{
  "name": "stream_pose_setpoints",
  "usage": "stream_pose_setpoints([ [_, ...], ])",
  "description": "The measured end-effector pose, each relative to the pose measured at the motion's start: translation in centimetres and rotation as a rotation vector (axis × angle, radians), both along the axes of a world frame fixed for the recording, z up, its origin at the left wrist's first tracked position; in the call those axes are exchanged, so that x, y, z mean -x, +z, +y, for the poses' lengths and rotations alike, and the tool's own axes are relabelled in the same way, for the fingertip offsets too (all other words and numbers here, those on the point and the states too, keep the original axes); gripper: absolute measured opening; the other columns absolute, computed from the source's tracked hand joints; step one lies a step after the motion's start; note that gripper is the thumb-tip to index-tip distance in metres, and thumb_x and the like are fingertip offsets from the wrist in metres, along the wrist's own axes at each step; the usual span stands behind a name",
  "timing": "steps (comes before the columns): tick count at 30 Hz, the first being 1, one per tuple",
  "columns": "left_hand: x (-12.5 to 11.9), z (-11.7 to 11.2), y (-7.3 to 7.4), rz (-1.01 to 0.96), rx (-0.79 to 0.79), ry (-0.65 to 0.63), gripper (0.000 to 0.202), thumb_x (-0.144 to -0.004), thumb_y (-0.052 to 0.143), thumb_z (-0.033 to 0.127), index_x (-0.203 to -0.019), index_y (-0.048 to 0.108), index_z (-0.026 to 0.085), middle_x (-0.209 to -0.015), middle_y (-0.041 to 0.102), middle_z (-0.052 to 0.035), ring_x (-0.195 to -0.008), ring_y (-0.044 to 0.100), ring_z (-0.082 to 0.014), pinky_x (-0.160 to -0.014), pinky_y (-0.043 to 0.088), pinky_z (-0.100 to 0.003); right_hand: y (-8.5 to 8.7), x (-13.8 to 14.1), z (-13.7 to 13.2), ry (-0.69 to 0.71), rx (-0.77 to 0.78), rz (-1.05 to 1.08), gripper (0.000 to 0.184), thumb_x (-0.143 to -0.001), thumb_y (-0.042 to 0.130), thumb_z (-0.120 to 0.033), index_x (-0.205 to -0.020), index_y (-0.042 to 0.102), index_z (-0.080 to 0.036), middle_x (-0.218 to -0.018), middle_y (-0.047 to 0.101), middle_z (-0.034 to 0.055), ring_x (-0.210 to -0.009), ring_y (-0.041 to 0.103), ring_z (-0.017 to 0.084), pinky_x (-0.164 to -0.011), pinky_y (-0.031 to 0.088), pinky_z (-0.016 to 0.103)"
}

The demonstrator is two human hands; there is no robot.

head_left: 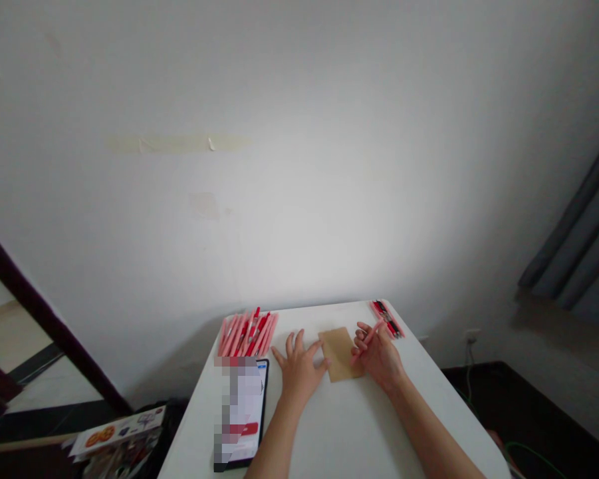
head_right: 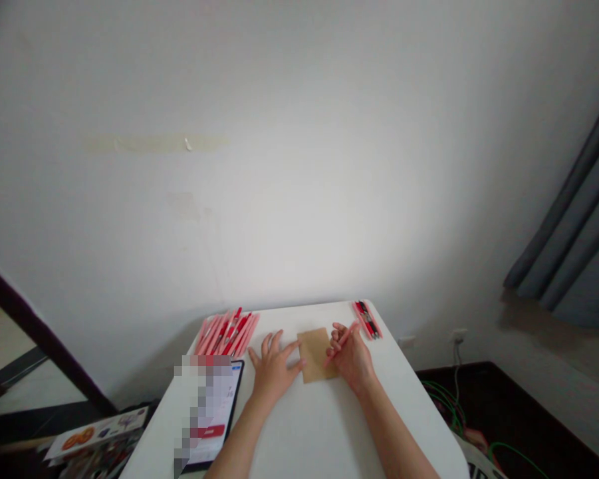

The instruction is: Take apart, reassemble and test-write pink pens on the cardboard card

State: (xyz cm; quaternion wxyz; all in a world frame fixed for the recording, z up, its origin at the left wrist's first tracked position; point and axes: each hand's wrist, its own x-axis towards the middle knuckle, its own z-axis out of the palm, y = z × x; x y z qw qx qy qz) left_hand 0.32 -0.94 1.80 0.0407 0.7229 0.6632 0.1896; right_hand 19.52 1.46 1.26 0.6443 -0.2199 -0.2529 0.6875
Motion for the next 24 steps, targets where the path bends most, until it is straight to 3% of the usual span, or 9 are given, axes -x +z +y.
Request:
stream_pose_setpoints([
  [5,-0.1,0.5,-0.4,0.002,-0.068,0.042,0.032,-0.081,0.056,0.050,-0.112,0.064,0.044,-0.144,0.043,-0.0032,-0.138,0.026,-0.0320,-0.106,0.007,-0.074,-0.2,0.1,0.1,-0.004,0.017,0.012,0.043,-0.080,0.060,-0.057,-0.102,0.064,-0.021,-0.073,0.057,-0.0013,-0.050,0.040,0.008,-0.048,0.040,0.025],
  [13,-0.1,1.6,-0.9,0.022,-0.126,0.154,0.030,-0.085,0.052,0.040,-0.113,0.063,0.044,-0.142,0.045,-0.0043,-0.136,0.028,-0.0312,-0.106,0.003,-0.073,-0.7,0.2,0.5,-0.064,0.102,0.004,0.031,-0.070,0.074,-0.028,-0.099,0.067,-0.020,-0.076,0.061,0.0002,-0.061,0.053,0.010,-0.050,0.046,0.023],
  [19,0.1,2.2,-1.4,0.015,-0.176,0.152,0.029,-0.085,0.054,0.039,-0.112,0.064,0.042,-0.140,0.047,-0.0049,-0.135,0.029,-0.0315,-0.105,0.004,-0.075,-0.7,0.5,0.2,-0.136,0.041,-0.243,0.042,-0.064,0.080,-0.036,-0.101,0.069,-0.019,-0.072,0.058,-0.0011,-0.064,0.053,0.010,-0.054,0.048,0.022],
  [24,-0.2,2.4,-0.8,-0.075,-0.227,0.110,0.032,-0.085,0.055,0.039,-0.115,0.062,0.042,-0.137,0.051,-0.0040,-0.132,0.035,-0.0308,-0.106,0.015,-0.072,-1.0,0.5,0.1,-0.270,-0.183,-0.739,0.043,-0.075,0.068,-0.051,-0.106,0.070,-0.021,-0.089,0.061,0.0030,-0.076,0.056,0.015,-0.065,0.053,0.030],
])
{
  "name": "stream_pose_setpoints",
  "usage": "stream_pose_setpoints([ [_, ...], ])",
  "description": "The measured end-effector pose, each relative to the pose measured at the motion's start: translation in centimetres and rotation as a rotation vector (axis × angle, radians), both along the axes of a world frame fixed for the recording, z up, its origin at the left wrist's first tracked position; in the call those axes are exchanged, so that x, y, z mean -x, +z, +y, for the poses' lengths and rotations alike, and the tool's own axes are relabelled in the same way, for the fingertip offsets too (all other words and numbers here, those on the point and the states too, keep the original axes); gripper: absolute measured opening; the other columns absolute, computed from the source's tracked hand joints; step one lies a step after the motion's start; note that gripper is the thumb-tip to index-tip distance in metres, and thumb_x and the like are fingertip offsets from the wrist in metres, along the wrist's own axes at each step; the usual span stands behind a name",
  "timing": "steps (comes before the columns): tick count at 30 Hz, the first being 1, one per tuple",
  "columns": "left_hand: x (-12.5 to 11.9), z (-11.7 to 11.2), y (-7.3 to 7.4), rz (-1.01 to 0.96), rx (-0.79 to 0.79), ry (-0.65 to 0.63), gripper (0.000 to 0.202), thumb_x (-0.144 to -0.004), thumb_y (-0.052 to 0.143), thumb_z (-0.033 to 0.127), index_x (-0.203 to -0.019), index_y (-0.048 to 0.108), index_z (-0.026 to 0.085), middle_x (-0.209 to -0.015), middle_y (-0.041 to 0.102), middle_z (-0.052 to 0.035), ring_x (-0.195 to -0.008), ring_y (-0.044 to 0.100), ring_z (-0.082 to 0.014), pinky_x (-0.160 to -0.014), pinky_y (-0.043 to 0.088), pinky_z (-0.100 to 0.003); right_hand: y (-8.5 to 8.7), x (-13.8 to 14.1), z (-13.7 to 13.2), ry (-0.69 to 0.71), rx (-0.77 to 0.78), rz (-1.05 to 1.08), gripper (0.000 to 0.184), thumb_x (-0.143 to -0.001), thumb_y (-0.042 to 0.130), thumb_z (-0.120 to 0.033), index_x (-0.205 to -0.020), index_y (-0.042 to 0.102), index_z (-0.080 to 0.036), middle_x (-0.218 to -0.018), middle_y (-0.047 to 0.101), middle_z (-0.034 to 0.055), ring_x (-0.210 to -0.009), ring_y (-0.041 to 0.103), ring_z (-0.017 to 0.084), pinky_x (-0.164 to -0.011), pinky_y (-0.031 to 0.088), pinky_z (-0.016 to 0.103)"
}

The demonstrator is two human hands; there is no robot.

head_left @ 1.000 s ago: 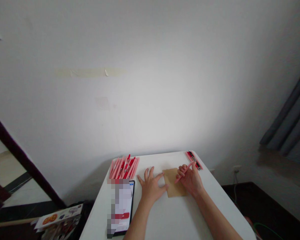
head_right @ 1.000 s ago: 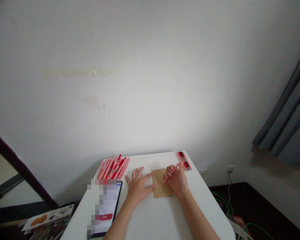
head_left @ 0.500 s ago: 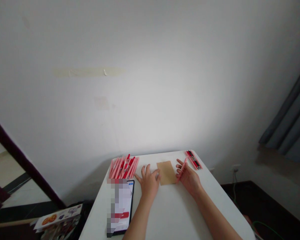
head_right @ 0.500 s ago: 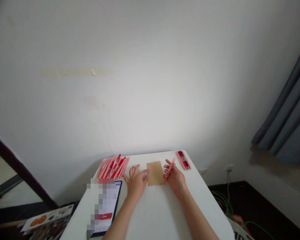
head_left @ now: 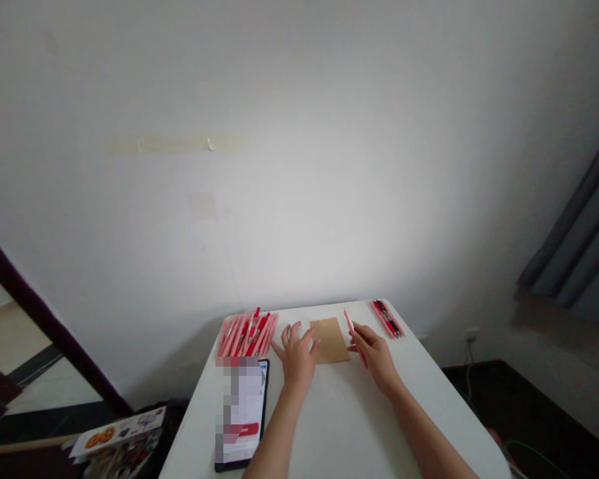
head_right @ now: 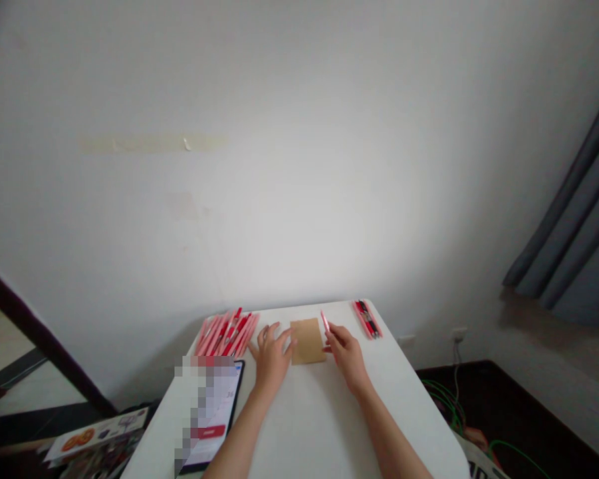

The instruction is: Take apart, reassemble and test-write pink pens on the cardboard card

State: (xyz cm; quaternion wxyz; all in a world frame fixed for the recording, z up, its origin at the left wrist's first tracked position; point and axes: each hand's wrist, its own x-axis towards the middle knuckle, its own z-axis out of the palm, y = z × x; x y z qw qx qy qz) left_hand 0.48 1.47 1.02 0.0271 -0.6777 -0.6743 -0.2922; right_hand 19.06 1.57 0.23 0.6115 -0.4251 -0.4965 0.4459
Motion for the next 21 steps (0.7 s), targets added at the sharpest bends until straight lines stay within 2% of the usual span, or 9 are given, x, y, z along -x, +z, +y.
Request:
stream_pose_setpoints([
  [5,-0.6,-0.2,1.4,-0.057,-0.037,-0.051,0.037,-0.084,0.057,0.038,-0.121,0.058,0.044,-0.135,0.052,-0.0017,-0.129,0.038,-0.0274,-0.108,0.023,-0.066,-0.2,-0.3,-0.3,-0.097,-0.234,-0.548,0.037,-0.088,0.052,-0.048,-0.109,0.070,-0.024,-0.088,0.062,0.0062,-0.083,0.057,0.019,-0.076,0.049,0.034],
  [8,-0.8,-0.4,1.8,-0.044,-0.076,-0.079,0.038,-0.085,0.057,0.036,-0.121,0.056,0.047,-0.134,0.053,-0.0006,-0.129,0.039,-0.0264,-0.109,0.023,-0.065,-0.1,-0.5,-0.6,-0.118,-0.292,-0.757,0.035,-0.092,0.047,-0.042,-0.110,0.070,-0.024,-0.085,0.063,0.0076,-0.087,0.054,0.021,-0.081,0.046,0.036],
  [14,-1.1,-0.6,1.8,-0.052,-0.102,-0.136,0.031,-0.083,0.059,0.033,-0.110,0.063,0.047,-0.134,0.053,0.0001,-0.128,0.040,-0.0269,-0.108,0.019,-0.070,0.3,-0.4,-1.0,-0.035,-0.324,-0.888,0.031,-0.093,0.046,-0.035,-0.108,0.071,-0.026,-0.082,0.064,0.0073,-0.087,0.052,0.021,-0.079,0.044,0.033],
  [18,-1.2,-0.8,1.9,-0.072,-0.108,-0.148,0.020,-0.084,0.058,0.031,-0.093,0.071,0.043,-0.128,0.056,0.0013,-0.127,0.041,-0.0255,-0.109,0.017,-0.070,0.9,-0.2,-1.4,-0.001,-0.318,-0.895,0.030,-0.093,0.046,-0.035,-0.106,0.072,-0.027,-0.080,0.065,0.0064,-0.087,0.052,0.021,-0.078,0.043,0.032],
  [21,-1.1,-0.8,2.0,-0.093,-0.111,-0.155,0.018,-0.083,0.060,0.029,-0.088,0.072,0.042,-0.123,0.057,0.0010,-0.124,0.043,-0.0243,-0.109,0.017,-0.070,1.0,-0.1,-1.4,0.020,-0.293,-0.868,0.029,-0.092,0.048,-0.036,-0.098,0.074,-0.025,-0.080,0.066,0.0064,-0.088,0.053,0.021,-0.079,0.042,0.032],
])
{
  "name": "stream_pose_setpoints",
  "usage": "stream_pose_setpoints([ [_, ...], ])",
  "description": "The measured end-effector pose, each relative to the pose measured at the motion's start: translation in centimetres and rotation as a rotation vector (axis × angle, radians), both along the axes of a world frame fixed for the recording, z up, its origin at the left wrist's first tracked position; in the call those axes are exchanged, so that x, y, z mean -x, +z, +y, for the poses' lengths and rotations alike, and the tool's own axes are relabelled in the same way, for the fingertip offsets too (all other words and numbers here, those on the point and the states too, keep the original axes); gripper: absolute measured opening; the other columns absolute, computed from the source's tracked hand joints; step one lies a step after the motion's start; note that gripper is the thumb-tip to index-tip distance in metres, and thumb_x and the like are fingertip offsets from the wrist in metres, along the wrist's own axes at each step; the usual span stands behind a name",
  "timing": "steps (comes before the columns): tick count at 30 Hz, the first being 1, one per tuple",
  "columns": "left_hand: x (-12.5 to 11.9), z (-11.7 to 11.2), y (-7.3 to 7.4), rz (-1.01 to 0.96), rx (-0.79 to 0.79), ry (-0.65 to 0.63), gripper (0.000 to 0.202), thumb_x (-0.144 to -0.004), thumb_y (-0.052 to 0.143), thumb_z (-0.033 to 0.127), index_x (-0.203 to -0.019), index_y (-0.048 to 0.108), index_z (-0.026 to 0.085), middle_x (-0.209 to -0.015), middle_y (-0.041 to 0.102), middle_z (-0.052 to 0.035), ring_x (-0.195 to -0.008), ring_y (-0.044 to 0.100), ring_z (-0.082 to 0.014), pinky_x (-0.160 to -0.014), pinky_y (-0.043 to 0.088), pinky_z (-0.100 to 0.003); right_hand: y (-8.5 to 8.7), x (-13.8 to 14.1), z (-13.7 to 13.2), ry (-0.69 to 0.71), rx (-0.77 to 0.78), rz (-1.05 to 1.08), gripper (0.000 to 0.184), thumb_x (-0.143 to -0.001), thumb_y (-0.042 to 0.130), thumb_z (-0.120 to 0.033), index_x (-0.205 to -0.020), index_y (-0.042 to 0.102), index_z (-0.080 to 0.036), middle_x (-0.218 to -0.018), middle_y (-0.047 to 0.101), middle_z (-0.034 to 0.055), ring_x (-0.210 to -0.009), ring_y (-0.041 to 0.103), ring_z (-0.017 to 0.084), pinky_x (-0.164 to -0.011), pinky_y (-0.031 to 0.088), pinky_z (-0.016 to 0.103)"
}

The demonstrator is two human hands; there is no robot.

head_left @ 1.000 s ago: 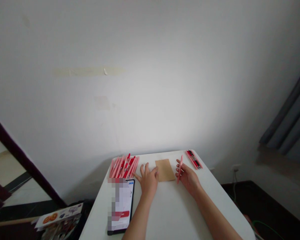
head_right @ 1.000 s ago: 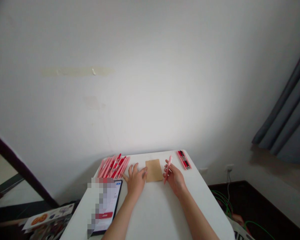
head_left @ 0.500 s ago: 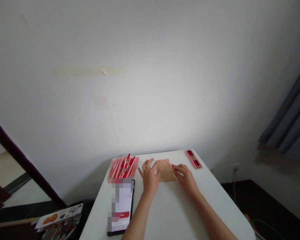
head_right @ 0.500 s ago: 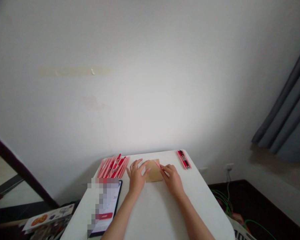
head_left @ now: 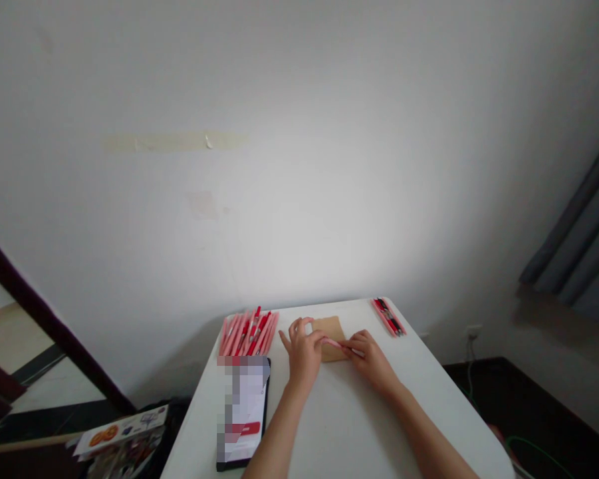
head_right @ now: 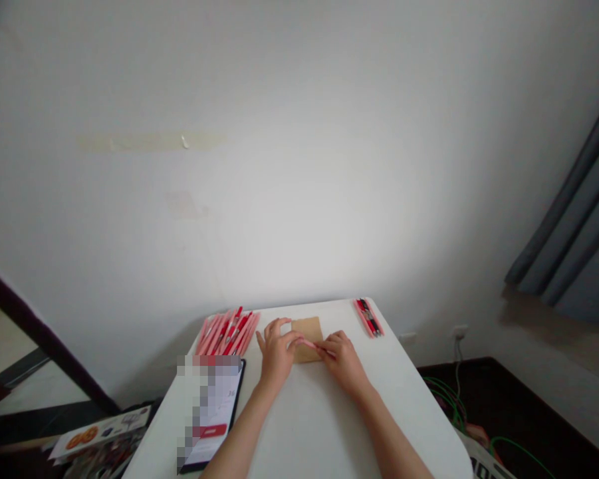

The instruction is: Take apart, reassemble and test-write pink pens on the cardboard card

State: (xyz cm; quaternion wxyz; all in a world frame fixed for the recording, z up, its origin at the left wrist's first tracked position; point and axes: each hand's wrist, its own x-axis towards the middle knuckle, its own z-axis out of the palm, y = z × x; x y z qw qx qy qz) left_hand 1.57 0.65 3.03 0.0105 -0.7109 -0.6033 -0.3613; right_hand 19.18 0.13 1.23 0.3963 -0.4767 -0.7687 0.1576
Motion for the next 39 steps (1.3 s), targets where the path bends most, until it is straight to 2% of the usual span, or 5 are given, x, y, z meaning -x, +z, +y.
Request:
stream_pose_setpoints([
  [8,-0.5,1.5,0.3,-0.048,0.028,0.004,0.018,-0.080,0.062,0.020,-0.083,0.072,0.035,-0.121,0.057,-0.0010,-0.122,0.044,-0.0239,-0.108,0.019,-0.069,-0.1,-1.5,1.2,-0.098,0.079,0.015,0.027,-0.087,0.055,-0.039,-0.095,0.073,-0.021,-0.086,0.070,0.0057,-0.089,0.058,0.021,-0.083,0.042,0.031],
  [17,-2.8,5.2,0.7,-0.114,0.117,-0.008,0.013,-0.081,0.061,0.024,-0.083,0.071,0.032,-0.123,0.056,-0.0018,-0.123,0.041,-0.0244,-0.109,0.019,-0.065,0.7,-4.3,1.2,-0.280,0.159,-0.200,0.037,-0.082,0.049,-0.015,-0.111,0.070,-0.024,-0.090,0.067,0.0071,-0.090,0.060,0.020,-0.083,0.042,0.029],
  [25,-6.0,7.6,0.1,-0.098,0.179,-0.014,0.014,-0.083,0.059,0.028,-0.085,0.071,0.033,-0.122,0.057,-0.0009,-0.120,0.044,-0.0224,-0.109,0.026,-0.055,0.4,-7.0,1.0,-0.423,0.091,-0.255,0.022,-0.086,0.054,-0.029,-0.092,0.075,-0.026,-0.089,0.070,0.0075,-0.094,0.059,0.024,-0.080,0.042,0.032],
  [30,-8.2,8.9,-0.6,-0.067,0.179,-0.009,0.017,-0.085,0.056,0.036,-0.094,0.070,0.035,-0.121,0.057,-0.0018,-0.117,0.046,-0.0210,-0.106,0.032,-0.048,0.5,-7.5,0.7,-0.576,0.108,-0.272,0.019,-0.085,0.058,-0.031,-0.093,0.075,-0.030,-0.091,0.070,0.0077,-0.095,0.057,0.026,-0.078,0.038,0.035],
  [39,-12.4,11.1,-0.7,-0.041,0.177,-0.054,0.025,-0.084,0.057,0.040,-0.108,0.064,0.037,-0.123,0.055,-0.0027,-0.119,0.046,-0.0234,-0.105,0.033,-0.056,1.0,-8.0,1.4,-0.751,0.168,-0.245,0.019,-0.086,0.057,-0.031,-0.092,0.075,-0.028,-0.092,0.071,0.0094,-0.099,0.052,0.030,-0.088,0.031,0.046],
])
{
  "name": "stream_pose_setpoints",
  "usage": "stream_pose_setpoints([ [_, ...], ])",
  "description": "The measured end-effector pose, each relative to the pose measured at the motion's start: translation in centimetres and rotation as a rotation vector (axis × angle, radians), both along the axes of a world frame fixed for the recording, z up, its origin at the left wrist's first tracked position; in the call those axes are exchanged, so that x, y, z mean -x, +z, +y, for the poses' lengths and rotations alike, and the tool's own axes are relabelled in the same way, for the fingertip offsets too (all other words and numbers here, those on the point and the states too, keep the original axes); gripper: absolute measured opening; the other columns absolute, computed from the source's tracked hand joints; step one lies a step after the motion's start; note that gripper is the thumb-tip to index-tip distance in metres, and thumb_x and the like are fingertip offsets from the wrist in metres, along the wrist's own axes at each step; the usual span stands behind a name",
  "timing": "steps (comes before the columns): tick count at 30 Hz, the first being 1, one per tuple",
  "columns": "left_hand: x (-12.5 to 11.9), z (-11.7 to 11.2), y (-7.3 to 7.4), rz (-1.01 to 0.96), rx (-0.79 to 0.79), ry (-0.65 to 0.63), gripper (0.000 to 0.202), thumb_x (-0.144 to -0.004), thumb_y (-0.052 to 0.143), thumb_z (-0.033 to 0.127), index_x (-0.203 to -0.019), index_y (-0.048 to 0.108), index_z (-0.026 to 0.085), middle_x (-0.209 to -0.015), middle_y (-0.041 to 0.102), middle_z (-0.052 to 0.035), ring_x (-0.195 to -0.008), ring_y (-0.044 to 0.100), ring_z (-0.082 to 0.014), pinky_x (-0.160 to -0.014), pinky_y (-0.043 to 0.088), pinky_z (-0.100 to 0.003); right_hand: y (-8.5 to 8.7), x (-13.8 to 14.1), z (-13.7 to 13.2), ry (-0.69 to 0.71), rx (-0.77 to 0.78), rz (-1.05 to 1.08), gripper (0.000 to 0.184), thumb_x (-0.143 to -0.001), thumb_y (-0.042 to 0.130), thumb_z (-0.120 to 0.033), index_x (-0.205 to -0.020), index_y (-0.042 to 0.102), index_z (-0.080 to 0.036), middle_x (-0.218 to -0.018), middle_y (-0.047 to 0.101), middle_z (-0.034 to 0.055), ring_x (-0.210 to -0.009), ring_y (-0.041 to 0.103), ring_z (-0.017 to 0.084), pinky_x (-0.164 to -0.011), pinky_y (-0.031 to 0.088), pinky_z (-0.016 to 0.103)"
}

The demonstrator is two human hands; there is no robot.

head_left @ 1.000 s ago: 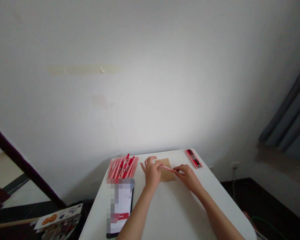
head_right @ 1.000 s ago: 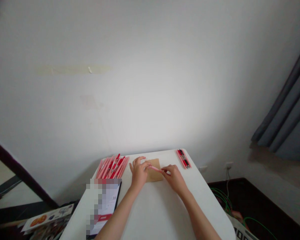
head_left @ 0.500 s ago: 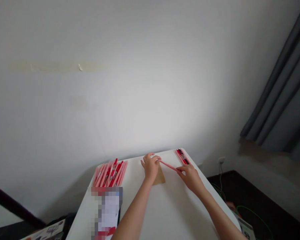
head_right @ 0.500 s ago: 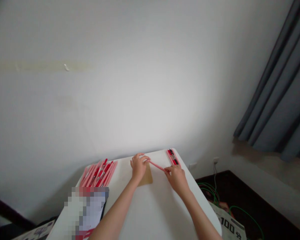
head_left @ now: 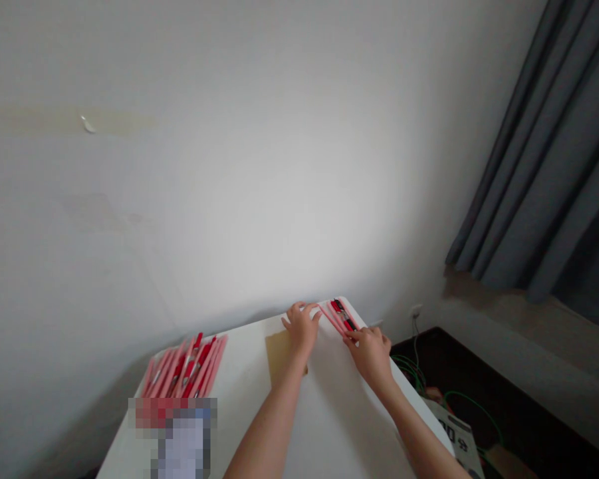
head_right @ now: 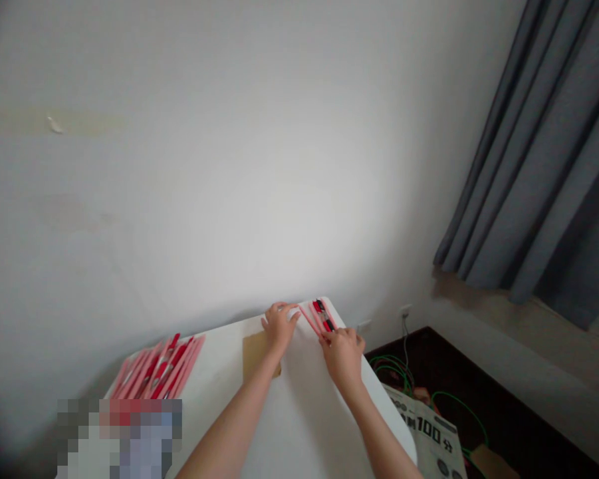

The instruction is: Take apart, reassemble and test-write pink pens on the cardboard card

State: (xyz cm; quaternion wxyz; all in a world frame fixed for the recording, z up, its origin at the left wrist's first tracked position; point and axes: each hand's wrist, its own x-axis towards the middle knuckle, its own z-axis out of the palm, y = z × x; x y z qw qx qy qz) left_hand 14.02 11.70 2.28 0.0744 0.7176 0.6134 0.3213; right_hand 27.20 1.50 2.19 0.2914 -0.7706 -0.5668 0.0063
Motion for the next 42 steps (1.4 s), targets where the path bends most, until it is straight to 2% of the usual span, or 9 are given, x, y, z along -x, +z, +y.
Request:
stream_pose_setpoints([
  [3,-0.8,0.3,-0.2,0.007,0.020,-0.007,0.029,-0.082,0.059,0.040,-0.111,0.064,0.036,-0.122,0.056,-0.0042,-0.119,0.046,-0.0255,-0.105,0.031,-0.060,0.2,0.3,0.6,-0.022,-0.009,-0.001,0.020,-0.087,0.056,-0.030,-0.090,0.076,-0.027,-0.089,0.071,0.0106,-0.098,0.052,0.029,-0.089,0.029,0.047],
  [7,-1.4,0.5,-0.4,0.024,0.042,-0.010,0.023,-0.081,0.061,0.041,-0.102,0.068,0.035,-0.122,0.057,-0.0042,-0.120,0.045,-0.0272,-0.106,0.024,-0.067,0.3,0.9,1.0,-0.023,-0.022,-0.008,0.025,-0.089,0.052,-0.029,-0.083,0.076,-0.026,-0.087,0.072,0.0117,-0.099,0.052,0.029,-0.089,0.027,0.049],
  [20,-2.1,0.8,-0.6,0.065,0.054,-0.017,0.020,-0.079,0.062,0.041,-0.097,0.070,0.037,-0.123,0.058,-0.0051,-0.123,0.042,-0.0299,-0.106,0.013,-0.074,-0.2,1.2,1.1,-0.045,-0.102,-0.126,0.024,-0.090,0.050,-0.026,-0.078,0.071,-0.023,-0.087,0.072,0.0093,-0.097,0.052,0.028,-0.101,0.016,0.054],
  [25,-2.2,0.7,-0.5,0.103,0.092,-0.051,0.022,-0.079,0.062,0.041,-0.100,0.070,0.038,-0.128,0.055,-0.0048,-0.126,0.039,-0.0300,-0.106,0.011,-0.074,-0.1,1.2,1.0,-0.046,-0.119,-0.174,0.026,-0.090,0.047,-0.022,-0.079,0.070,-0.022,-0.088,0.072,0.0114,-0.099,0.052,0.029,-0.103,0.010,0.057],
  [30,-2.4,0.6,-0.4,0.089,0.077,-0.063,0.025,-0.080,0.061,0.040,-0.105,0.068,0.040,-0.128,0.056,-0.0034,-0.126,0.039,-0.0290,-0.107,0.009,-0.074,-0.4,1.1,0.9,-0.055,-0.155,-0.186,0.027,-0.091,0.045,-0.025,-0.078,0.069,-0.023,-0.086,0.072,0.0096,-0.098,0.052,0.028,-0.104,0.011,0.056],
  [38,-2.2,0.4,-0.6,0.063,0.070,-0.067,0.022,-0.081,0.058,0.047,-0.095,0.071,0.036,-0.126,0.056,-0.0044,-0.125,0.040,-0.0299,-0.106,0.011,-0.075,-0.7,1.1,0.9,0.014,-0.145,-0.179,0.024,-0.091,0.050,-0.033,-0.078,0.069,-0.025,-0.086,0.071,0.0073,-0.098,0.052,0.027,-0.105,0.009,0.058],
  [42,-2.2,0.4,-0.7,0.062,0.051,-0.070,0.021,-0.079,0.060,0.046,-0.095,0.070,0.037,-0.125,0.057,-0.0039,-0.124,0.041,-0.0295,-0.105,0.011,-0.076,-0.9,1.1,0.8,-0.035,-0.146,-0.229,0.027,-0.094,0.045,-0.032,-0.087,0.070,-0.027,-0.092,0.069,0.0080,-0.098,0.051,0.027,-0.104,0.013,0.057],
])
